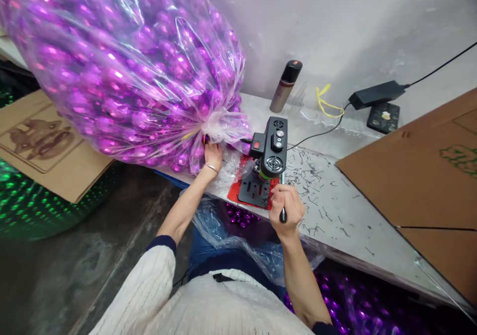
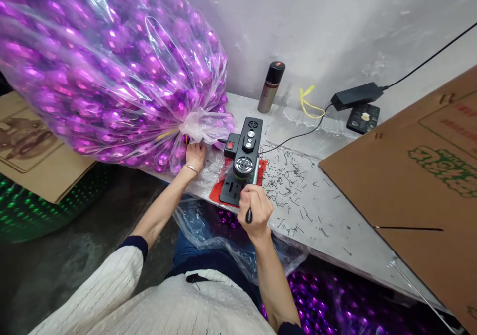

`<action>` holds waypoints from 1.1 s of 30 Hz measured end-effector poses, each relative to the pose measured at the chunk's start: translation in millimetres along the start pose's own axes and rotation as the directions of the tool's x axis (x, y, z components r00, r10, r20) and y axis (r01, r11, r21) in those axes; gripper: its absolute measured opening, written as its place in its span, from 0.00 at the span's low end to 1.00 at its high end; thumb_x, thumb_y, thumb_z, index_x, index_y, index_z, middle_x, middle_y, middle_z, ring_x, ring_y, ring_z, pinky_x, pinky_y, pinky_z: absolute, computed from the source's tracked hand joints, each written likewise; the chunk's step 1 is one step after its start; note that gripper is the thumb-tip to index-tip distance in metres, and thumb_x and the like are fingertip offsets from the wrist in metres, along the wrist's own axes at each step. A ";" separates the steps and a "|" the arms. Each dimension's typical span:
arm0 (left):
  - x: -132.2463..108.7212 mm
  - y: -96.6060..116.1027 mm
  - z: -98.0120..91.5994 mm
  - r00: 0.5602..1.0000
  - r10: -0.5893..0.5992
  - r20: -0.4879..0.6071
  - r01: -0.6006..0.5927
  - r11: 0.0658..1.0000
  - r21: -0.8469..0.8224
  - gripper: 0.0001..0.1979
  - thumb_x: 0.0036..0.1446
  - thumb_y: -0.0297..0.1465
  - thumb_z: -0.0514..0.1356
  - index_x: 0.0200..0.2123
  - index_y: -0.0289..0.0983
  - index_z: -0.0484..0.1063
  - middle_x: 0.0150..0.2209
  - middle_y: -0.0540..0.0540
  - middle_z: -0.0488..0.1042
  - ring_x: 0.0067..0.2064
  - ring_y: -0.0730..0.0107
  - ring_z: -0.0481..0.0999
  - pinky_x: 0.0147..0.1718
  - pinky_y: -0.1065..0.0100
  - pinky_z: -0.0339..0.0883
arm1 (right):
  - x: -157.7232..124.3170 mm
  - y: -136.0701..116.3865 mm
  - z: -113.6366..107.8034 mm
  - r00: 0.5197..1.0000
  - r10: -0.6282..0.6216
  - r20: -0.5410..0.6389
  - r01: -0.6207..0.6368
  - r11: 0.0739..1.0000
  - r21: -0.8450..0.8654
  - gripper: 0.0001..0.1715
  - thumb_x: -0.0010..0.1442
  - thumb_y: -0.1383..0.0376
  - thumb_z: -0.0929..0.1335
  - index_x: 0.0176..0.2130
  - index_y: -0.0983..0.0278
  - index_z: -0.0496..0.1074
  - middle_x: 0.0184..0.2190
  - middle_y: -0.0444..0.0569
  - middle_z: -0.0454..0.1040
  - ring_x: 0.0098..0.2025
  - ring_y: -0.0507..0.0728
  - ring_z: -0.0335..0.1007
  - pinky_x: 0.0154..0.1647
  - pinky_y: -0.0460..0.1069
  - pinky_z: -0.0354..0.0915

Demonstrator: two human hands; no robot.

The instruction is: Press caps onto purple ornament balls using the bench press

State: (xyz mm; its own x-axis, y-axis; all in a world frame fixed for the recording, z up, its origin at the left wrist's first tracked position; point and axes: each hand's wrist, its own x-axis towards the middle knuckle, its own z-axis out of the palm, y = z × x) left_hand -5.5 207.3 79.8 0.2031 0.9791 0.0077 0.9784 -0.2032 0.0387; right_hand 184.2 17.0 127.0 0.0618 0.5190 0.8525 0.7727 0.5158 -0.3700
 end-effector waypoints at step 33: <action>-115.3 65.4 59.3 0.920 0.132 -0.370 -0.376 0.569 -0.731 0.31 0.56 0.50 0.68 0.56 0.38 0.69 0.52 0.37 0.78 0.55 0.52 0.78 0.55 0.52 0.72 | 32.2 -4.1 -8.6 0.999 0.029 -0.014 -0.029 0.999 -0.038 0.13 0.68 0.71 0.62 0.31 0.60 0.65 0.26 0.44 0.72 0.28 0.51 0.69 0.31 0.47 0.61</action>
State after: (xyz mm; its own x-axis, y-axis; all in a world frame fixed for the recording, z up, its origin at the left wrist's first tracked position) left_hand 37.5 81.1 22.2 0.3011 0.8737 0.3822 0.4517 -0.4836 0.7497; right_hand 188.4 25.8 159.2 0.0930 0.5239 0.8467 0.7938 0.4743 -0.3806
